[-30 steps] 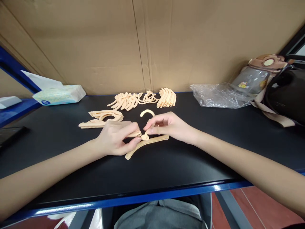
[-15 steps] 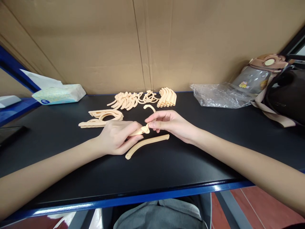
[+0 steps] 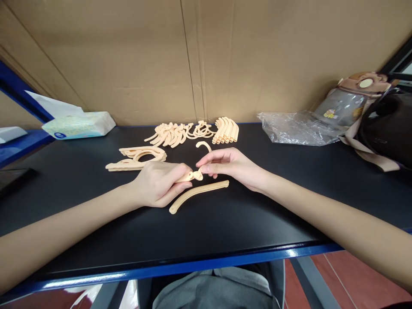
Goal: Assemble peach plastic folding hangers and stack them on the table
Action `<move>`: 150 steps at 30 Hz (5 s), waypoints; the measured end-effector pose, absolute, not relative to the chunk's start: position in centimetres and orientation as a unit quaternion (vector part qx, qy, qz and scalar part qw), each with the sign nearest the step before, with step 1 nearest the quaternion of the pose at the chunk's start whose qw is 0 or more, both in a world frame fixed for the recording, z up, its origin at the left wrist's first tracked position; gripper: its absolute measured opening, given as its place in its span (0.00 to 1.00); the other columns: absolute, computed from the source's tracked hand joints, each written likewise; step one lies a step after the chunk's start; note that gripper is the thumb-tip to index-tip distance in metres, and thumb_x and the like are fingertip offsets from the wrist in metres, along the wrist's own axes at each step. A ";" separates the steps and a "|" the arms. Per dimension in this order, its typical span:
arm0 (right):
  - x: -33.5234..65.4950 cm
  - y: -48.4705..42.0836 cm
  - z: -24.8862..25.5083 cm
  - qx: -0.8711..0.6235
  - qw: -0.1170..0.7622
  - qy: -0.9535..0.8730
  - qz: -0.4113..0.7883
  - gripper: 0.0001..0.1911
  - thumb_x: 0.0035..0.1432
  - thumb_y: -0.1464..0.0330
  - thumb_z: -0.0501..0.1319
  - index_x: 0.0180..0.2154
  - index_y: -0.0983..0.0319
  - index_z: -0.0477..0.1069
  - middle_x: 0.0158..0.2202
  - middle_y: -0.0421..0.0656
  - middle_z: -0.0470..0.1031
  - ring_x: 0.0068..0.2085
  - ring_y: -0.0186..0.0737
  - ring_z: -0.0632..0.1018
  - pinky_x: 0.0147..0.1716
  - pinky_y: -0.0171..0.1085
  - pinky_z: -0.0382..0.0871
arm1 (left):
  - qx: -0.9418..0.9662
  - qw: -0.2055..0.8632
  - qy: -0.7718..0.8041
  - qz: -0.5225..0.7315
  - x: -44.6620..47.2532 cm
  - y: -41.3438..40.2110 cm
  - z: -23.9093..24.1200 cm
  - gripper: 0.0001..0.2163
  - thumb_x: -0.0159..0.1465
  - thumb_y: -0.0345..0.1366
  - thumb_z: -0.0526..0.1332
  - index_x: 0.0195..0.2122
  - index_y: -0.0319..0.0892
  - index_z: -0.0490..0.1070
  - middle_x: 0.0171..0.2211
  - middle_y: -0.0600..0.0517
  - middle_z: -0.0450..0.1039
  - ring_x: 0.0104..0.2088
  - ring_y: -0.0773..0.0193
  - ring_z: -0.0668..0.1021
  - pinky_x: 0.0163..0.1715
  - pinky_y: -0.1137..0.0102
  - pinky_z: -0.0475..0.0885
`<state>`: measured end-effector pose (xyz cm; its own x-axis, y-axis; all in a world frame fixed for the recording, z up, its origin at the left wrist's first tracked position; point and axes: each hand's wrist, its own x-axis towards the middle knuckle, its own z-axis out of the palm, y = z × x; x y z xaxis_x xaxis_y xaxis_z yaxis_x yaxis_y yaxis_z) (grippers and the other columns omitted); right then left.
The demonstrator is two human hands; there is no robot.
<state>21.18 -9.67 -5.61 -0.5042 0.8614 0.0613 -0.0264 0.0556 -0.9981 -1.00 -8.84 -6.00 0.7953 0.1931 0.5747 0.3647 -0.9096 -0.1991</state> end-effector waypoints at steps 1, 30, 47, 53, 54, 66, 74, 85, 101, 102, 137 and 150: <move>21.2 -9.7 -5.6 -0.338 0.366 -0.628 0.598 0.04 0.51 0.66 0.69 0.32 0.58 0.79 0.28 0.36 0.75 0.29 0.29 0.70 0.33 0.33 0.64 | -0.936 0.155 -0.147 -0.281 -1.0 -8.8 -6.0 0.11 0.70 0.38 0.46 0.33 0.41 0.62 0.19 0.57 0.67 0.16 0.68 0.68 0.15 0.72 0.56; 21.2 -10.0 -5.1 -0.423 0.346 -0.654 0.524 0.10 0.49 0.62 0.68 0.32 0.61 0.77 0.32 0.39 0.77 0.37 0.37 0.75 0.41 0.38 0.64 | -0.919 0.281 -0.148 -0.233 -0.7 -9.0 -5.9 0.15 0.72 0.38 0.46 0.29 0.40 0.62 0.19 0.58 0.68 0.17 0.69 0.71 0.16 0.71 0.58; 21.4 -9.6 -4.7 -0.427 0.334 -0.701 0.464 0.11 0.51 0.60 0.66 0.31 0.62 0.76 0.31 0.40 0.76 0.36 0.39 0.76 0.39 0.39 0.65 | -0.910 0.315 -0.175 -0.205 -0.3 -9.2 -5.9 0.14 0.71 0.40 0.49 0.29 0.40 0.63 0.21 0.55 0.69 0.20 0.67 0.71 0.18 0.69 0.56; 21.4 -9.7 -4.8 -0.416 0.344 -0.700 0.467 0.09 0.53 0.63 0.64 0.32 0.62 0.75 0.31 0.40 0.75 0.36 0.38 0.75 0.40 0.38 0.64 | -0.909 0.317 -0.185 -0.200 -0.4 -9.3 -5.6 0.12 0.70 0.39 0.50 0.31 0.40 0.64 0.22 0.55 0.70 0.21 0.65 0.71 0.18 0.69 0.56; 21.4 -9.7 -4.8 -0.417 0.347 -0.698 0.467 0.09 0.53 0.63 0.64 0.32 0.62 0.75 0.31 0.40 0.75 0.36 0.37 0.74 0.41 0.38 0.64 | -0.909 0.312 -0.189 -0.201 -0.4 -9.3 -5.5 0.12 0.70 0.38 0.50 0.32 0.40 0.64 0.23 0.55 0.70 0.22 0.65 0.71 0.18 0.69 0.56; 21.4 -9.4 -5.6 -0.389 0.367 -0.646 0.544 0.13 0.54 0.58 0.64 0.34 0.62 0.74 0.29 0.38 0.66 0.30 0.32 0.63 0.31 0.35 0.57 | -0.936 0.120 -0.249 -0.217 -0.2 -9.3 -5.4 0.14 0.71 0.38 0.45 0.30 0.41 0.60 0.25 0.51 0.66 0.28 0.61 0.68 0.25 0.70 0.63; 21.5 -9.7 -5.2 -0.388 0.385 -0.613 0.570 0.10 0.53 0.62 0.66 0.35 0.61 0.74 0.29 0.38 0.66 0.30 0.31 0.63 0.32 0.35 0.58 | -0.944 0.122 -0.221 -0.211 -0.1 -9.4 -5.4 0.10 0.70 0.34 0.43 0.32 0.42 0.57 0.26 0.51 0.65 0.24 0.62 0.67 0.23 0.70 0.61; 21.7 -9.6 -5.2 -0.385 0.355 -0.655 0.545 0.10 0.55 0.61 0.65 0.35 0.62 0.75 0.30 0.38 0.68 0.31 0.31 0.66 0.32 0.34 0.59 | -0.950 0.097 -0.230 -0.188 -0.4 -9.2 -5.9 0.10 0.72 0.36 0.41 0.34 0.42 0.56 0.23 0.55 0.67 0.20 0.64 0.71 0.20 0.72 0.59; 21.8 -9.6 -4.4 -0.405 0.336 -0.734 0.430 0.09 0.56 0.63 0.62 0.33 0.63 0.73 0.32 0.40 0.74 0.36 0.36 0.74 0.39 0.36 0.66 | -0.944 0.167 -0.228 -0.169 -0.3 -9.1 -6.3 0.12 0.73 0.38 0.41 0.38 0.40 0.59 0.21 0.56 0.69 0.19 0.64 0.73 0.18 0.71 0.57; 21.7 -9.6 -4.4 -0.406 0.335 -0.739 0.421 0.09 0.56 0.63 0.62 0.33 0.63 0.73 0.32 0.40 0.74 0.35 0.36 0.74 0.39 0.36 0.66 | -0.944 0.166 -0.229 -0.167 -0.3 -9.1 -6.3 0.12 0.73 0.38 0.41 0.38 0.40 0.59 0.21 0.56 0.69 0.18 0.64 0.74 0.18 0.71 0.56; 21.3 -9.8 -5.6 -0.428 0.326 -0.793 0.284 0.10 0.59 0.62 0.58 0.34 0.62 0.72 0.28 0.39 0.72 0.28 0.34 0.70 0.27 0.34 0.61 | -0.948 0.110 -0.289 -0.073 -0.2 -9.3 -5.9 0.12 0.71 0.39 0.43 0.41 0.40 0.61 0.21 0.54 0.74 0.20 0.60 0.77 0.17 0.72 0.52; 21.2 -10.1 -5.7 -0.434 0.309 -0.787 0.311 0.07 0.59 0.66 0.56 0.36 0.62 0.70 0.30 0.41 0.71 0.30 0.35 0.70 0.29 0.35 0.62 | -0.944 0.097 -0.312 -0.054 -0.2 -9.3 -5.8 0.11 0.71 0.38 0.45 0.38 0.40 0.62 0.21 0.54 0.73 0.20 0.60 0.77 0.17 0.71 0.50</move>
